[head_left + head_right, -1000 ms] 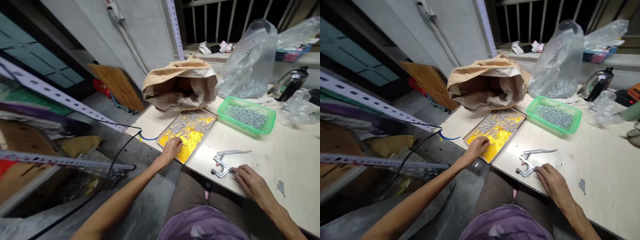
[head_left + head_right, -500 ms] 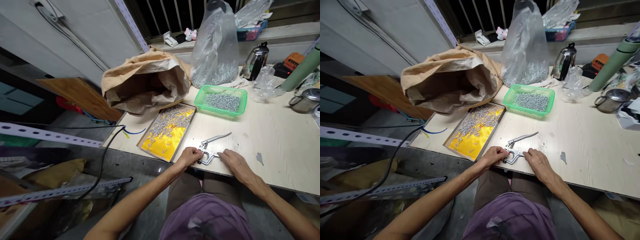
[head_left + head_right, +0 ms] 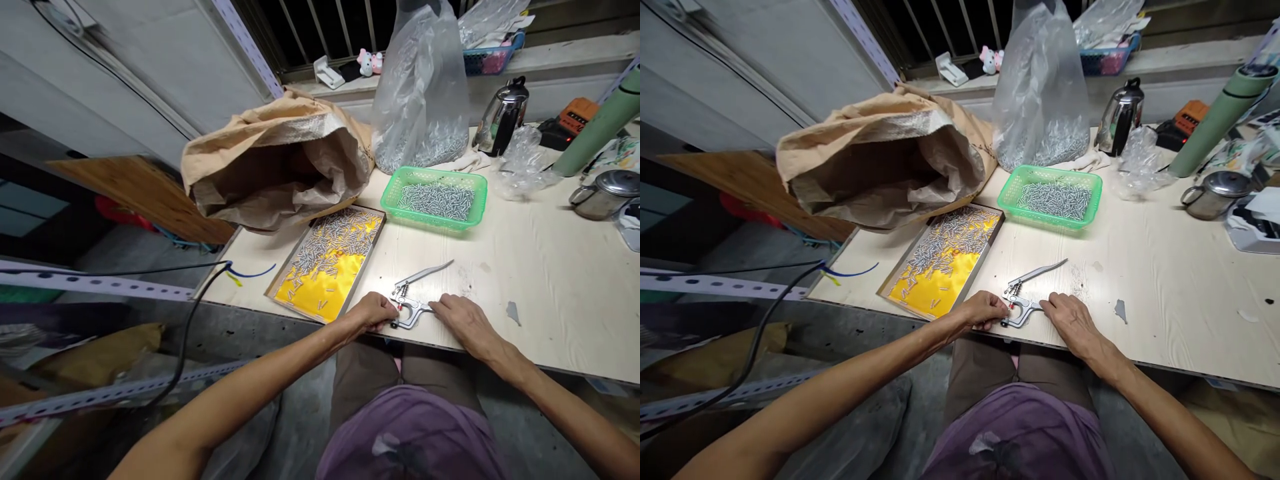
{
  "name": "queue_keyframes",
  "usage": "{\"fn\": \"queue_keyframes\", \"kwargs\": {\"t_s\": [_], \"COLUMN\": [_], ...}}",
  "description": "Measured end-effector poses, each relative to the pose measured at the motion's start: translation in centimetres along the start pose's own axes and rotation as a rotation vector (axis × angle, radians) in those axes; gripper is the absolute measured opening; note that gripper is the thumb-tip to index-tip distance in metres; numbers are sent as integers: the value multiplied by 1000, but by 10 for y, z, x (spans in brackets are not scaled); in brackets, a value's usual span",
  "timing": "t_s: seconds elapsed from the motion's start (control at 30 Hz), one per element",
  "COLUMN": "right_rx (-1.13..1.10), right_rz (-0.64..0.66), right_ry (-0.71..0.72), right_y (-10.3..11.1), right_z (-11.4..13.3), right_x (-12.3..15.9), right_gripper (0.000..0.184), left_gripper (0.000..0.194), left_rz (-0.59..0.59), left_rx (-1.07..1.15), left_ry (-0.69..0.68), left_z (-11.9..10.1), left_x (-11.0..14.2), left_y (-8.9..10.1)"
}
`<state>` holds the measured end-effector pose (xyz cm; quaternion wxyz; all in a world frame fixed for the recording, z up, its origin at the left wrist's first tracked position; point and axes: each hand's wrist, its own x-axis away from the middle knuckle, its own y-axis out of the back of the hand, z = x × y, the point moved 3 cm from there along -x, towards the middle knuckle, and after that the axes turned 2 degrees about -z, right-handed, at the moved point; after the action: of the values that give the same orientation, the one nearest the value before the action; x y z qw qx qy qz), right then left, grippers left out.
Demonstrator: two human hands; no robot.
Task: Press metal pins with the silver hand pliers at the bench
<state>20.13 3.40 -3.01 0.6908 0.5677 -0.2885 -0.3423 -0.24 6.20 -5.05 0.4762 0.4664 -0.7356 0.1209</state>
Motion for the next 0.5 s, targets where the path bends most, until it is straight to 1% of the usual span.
{"fn": "queue_keyframes", "kwargs": {"t_s": [0.1, 0.13, 0.17, 0.23, 0.27, 0.3, 0.37, 0.5], "right_rx": [-62, -77, -79, -49, -27, -10, 14, 48], "right_rz": [-5, -16, -28, -28, -9, 21, 73, 85], "right_ry": [20, 19, 11, -12, -19, -18, -3, 6], "right_y": [1, 2, 3, 4, 4, 3, 3, 7], "right_z": [-5, -9, -13, -23, -27, -31, -35, -32], "right_x": [-1, -3, -5, -12, -16, -21, -29, -38], "right_gripper": [21, 24, 36, 69, 83, 92, 100, 99], "left_gripper": [15, 15, 15, 15, 15, 15, 16, 14], "left_rz": [4, -1, -7, -18, -24, -26, -30, -43], "left_rx": [11, 12, 11, 10, 10, 11, 13, 13], "left_ry": [1, 1, 1, 2, 6, 9, 15, 21], "left_z": [0, 0, 0, 1, 2, 2, 3, 4], "left_x": [2, 2, 3, 4, 5, 5, 6, 9], "left_y": [0, 0, -1, -2, -2, -3, -4, -5]}}
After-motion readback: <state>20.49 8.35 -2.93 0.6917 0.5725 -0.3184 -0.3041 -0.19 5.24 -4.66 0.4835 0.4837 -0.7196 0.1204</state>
